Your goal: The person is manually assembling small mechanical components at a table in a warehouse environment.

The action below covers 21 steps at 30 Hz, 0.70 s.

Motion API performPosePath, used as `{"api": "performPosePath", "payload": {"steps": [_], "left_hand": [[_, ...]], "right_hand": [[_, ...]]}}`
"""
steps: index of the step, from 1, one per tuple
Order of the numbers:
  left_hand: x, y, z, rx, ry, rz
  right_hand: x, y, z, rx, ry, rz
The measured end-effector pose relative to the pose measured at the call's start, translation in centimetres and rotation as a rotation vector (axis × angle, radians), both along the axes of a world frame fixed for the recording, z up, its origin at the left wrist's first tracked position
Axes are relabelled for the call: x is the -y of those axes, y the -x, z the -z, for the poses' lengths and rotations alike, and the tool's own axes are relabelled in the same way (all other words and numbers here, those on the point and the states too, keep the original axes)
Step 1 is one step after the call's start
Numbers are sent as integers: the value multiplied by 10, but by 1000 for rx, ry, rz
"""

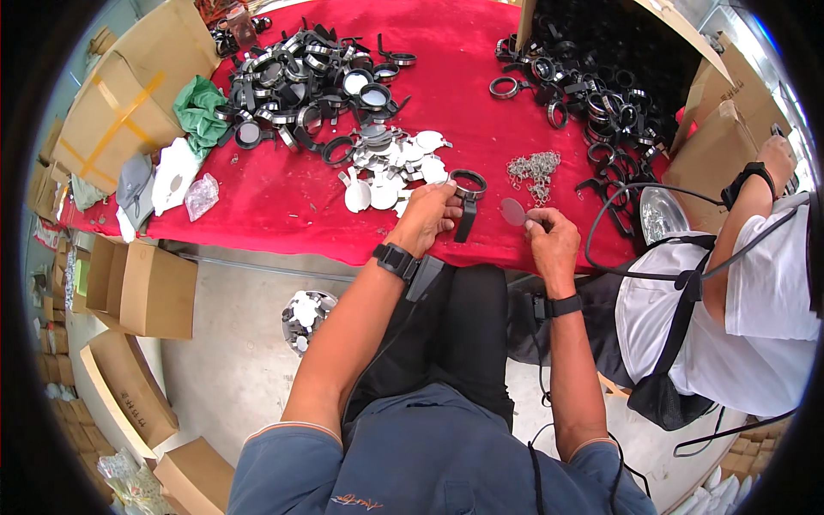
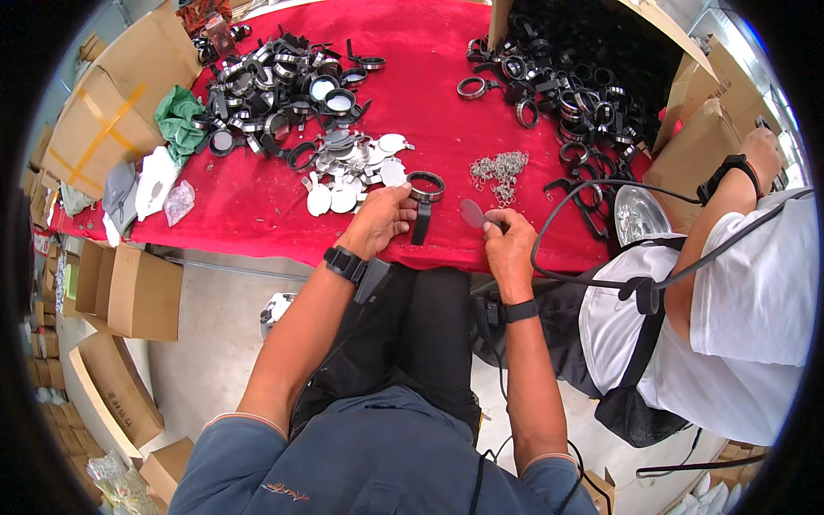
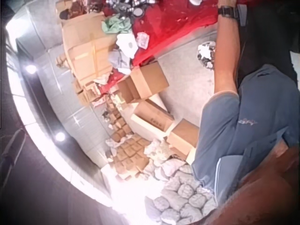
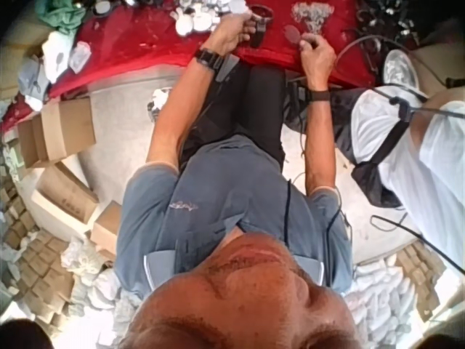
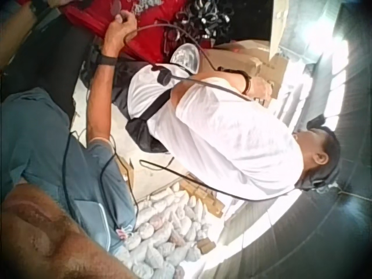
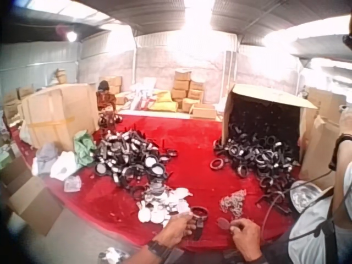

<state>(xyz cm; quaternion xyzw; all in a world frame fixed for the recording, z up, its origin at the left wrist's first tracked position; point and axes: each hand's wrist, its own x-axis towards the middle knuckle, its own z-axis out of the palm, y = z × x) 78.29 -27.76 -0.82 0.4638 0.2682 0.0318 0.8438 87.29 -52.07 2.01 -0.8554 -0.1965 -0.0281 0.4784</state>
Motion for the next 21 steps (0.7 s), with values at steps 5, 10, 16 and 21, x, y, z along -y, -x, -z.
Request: {"api": "performPosePath", "payload": {"steps": [5, 10, 16, 21], "left_hand": [[4, 11, 4, 186, 50, -18], [6, 15, 10, 405, 173, 24], [8, 14, 16, 473, 152, 66], [16, 13, 11, 510, 264, 56]], "right_hand": [[5, 9, -8, -210, 9, 37], [18, 12, 13, -165, -62, 51], [35, 24, 20, -171, -46, 37], [39, 34, 4, 41, 159, 32]]}}
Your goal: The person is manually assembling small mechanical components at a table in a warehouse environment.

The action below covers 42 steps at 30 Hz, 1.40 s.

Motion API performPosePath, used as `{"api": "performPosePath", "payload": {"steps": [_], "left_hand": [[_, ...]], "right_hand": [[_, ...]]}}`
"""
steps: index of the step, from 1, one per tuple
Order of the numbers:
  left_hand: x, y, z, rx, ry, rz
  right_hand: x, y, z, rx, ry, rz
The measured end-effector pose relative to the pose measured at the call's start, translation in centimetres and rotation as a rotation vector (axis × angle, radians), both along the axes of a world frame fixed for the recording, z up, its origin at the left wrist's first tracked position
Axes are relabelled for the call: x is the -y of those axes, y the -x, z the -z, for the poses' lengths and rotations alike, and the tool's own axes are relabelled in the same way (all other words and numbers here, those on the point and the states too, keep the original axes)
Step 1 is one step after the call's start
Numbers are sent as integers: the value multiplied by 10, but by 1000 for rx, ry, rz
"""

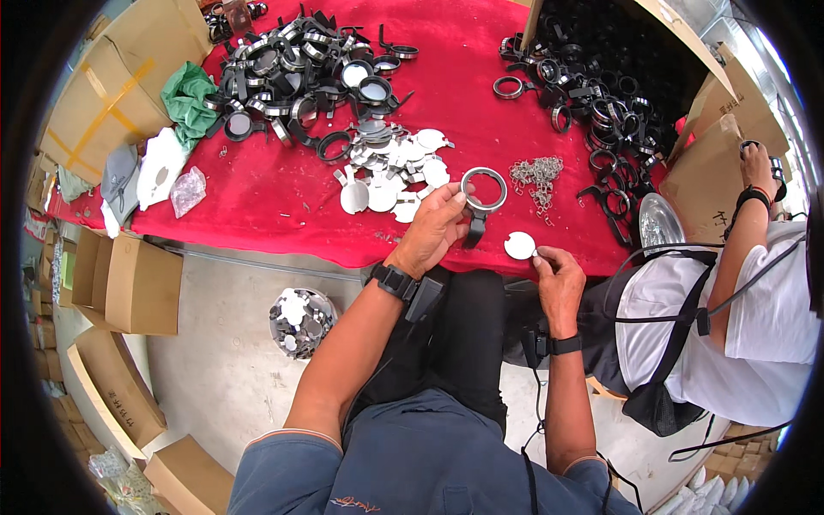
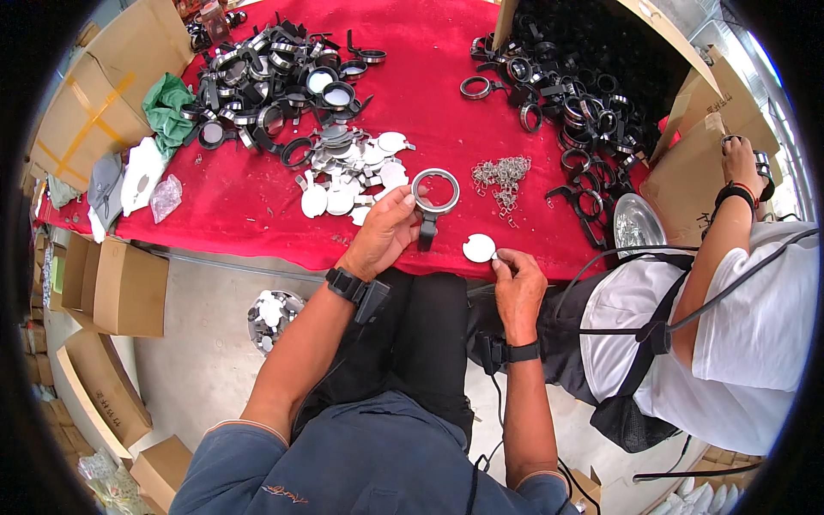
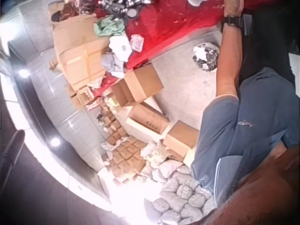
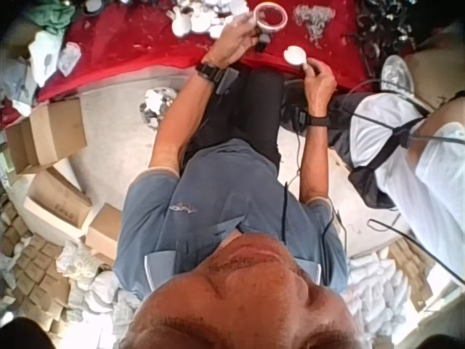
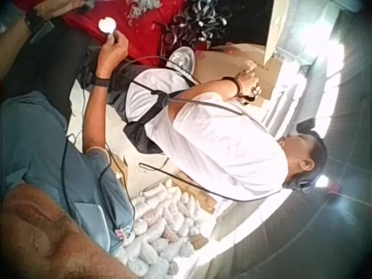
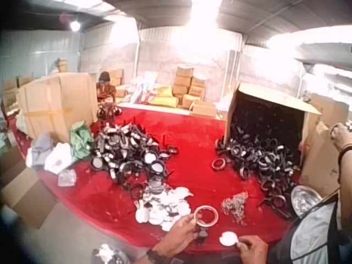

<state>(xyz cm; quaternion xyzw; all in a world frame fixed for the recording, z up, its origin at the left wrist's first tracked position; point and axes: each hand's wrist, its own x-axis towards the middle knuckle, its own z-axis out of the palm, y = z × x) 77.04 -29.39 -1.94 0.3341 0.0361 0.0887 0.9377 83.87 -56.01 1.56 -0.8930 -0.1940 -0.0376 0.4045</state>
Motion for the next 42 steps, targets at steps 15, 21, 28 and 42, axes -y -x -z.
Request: {"api": "performPosePath", "payload": {"steps": [15, 21, 28, 42], "left_hand": [[17, -15, -2, -333, 1, -13], [15, -16, 2, -365, 11, -20], [13, -16, 1, -348, 35, 1], [10, -19, 6, -359, 105, -39]], "right_hand": [[-117, -17, -18, 108, -218, -18], [-119, -1, -21, 241, -49, -19], [-118, 2, -23, 298, 39, -38], [-118, 6, -16, 348, 106, -91]]}}
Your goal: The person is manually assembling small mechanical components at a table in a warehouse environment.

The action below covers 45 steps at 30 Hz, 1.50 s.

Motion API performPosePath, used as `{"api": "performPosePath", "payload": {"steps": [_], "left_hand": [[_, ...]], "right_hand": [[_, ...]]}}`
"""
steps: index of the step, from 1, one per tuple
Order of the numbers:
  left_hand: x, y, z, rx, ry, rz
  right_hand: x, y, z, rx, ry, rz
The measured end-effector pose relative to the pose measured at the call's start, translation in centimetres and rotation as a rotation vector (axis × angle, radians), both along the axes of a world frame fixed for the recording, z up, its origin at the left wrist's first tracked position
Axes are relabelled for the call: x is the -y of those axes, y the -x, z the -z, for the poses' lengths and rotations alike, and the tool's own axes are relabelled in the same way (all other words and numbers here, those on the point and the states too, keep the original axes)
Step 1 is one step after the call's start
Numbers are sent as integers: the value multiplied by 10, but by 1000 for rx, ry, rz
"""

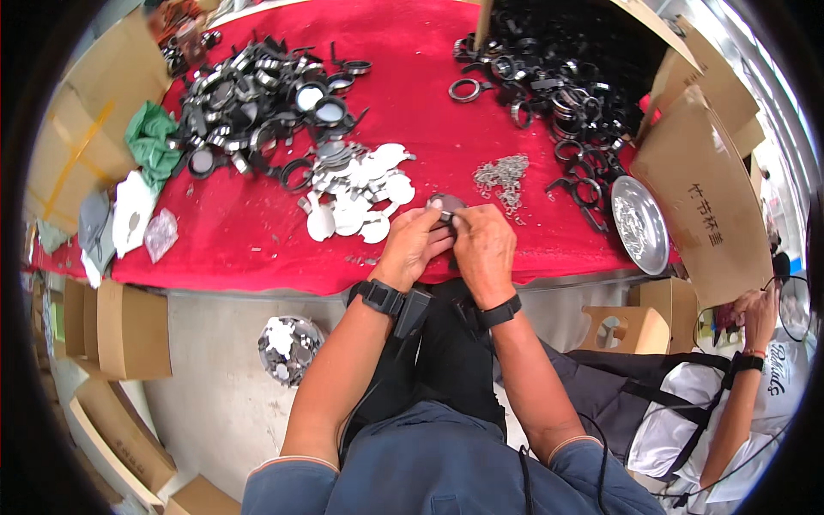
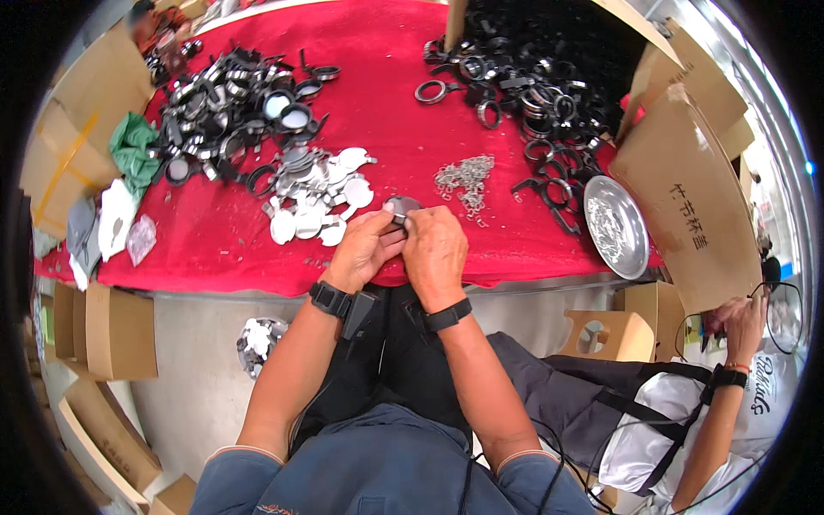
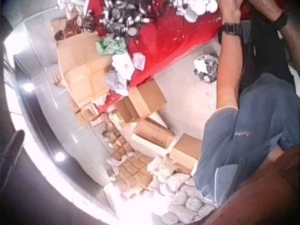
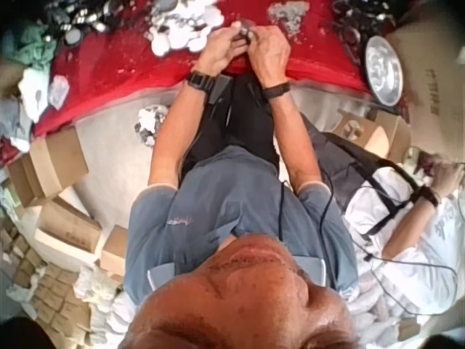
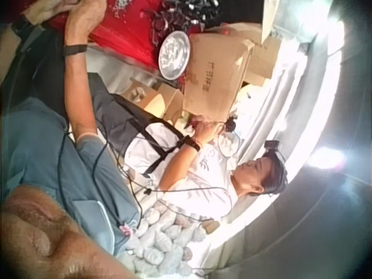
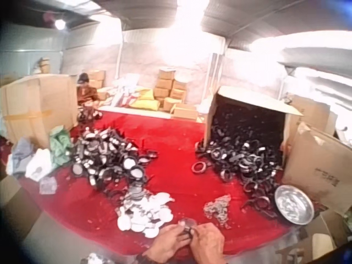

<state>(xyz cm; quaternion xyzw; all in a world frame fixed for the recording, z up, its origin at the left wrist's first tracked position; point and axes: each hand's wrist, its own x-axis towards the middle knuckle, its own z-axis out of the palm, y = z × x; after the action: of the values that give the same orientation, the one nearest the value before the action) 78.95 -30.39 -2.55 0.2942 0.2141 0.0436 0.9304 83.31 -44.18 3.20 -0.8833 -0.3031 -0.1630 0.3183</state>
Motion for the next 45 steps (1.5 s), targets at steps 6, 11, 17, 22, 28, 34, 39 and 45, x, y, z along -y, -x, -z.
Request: {"api": "performPosePath", "payload": {"steps": [6, 11, 17, 22, 28, 34, 39, 45], "left_hand": [[-1, -10, -5, -80, -109, -23], [-1, 3, -26, 76, -103, -14], [2, 16, -58, 160, -156, 62], [4, 8, -54, 33, -305, 4], [-14, 3, -55, -124, -549, 85], [-15, 3, -43, -172, -1304, -115], [-9, 14, -33, 119, -1565, -66], [-3, 5, -32, 234, -1750, -4]], "right_hand": [[-2, 15, -7, -121, -67, -45], [24, -21, 2, -829, -626, -29], [22, -21, -25, -1117, -769, -209], [10, -27, -30, -1032, -656, -145], [4, -52, -21, -1144, -632, -124], [-9, -80, 0, -1319, -603, -89], [-15, -92, 18, -1366, -566, -36], [-5, -95, 25, -1232, -547, -111]]}}
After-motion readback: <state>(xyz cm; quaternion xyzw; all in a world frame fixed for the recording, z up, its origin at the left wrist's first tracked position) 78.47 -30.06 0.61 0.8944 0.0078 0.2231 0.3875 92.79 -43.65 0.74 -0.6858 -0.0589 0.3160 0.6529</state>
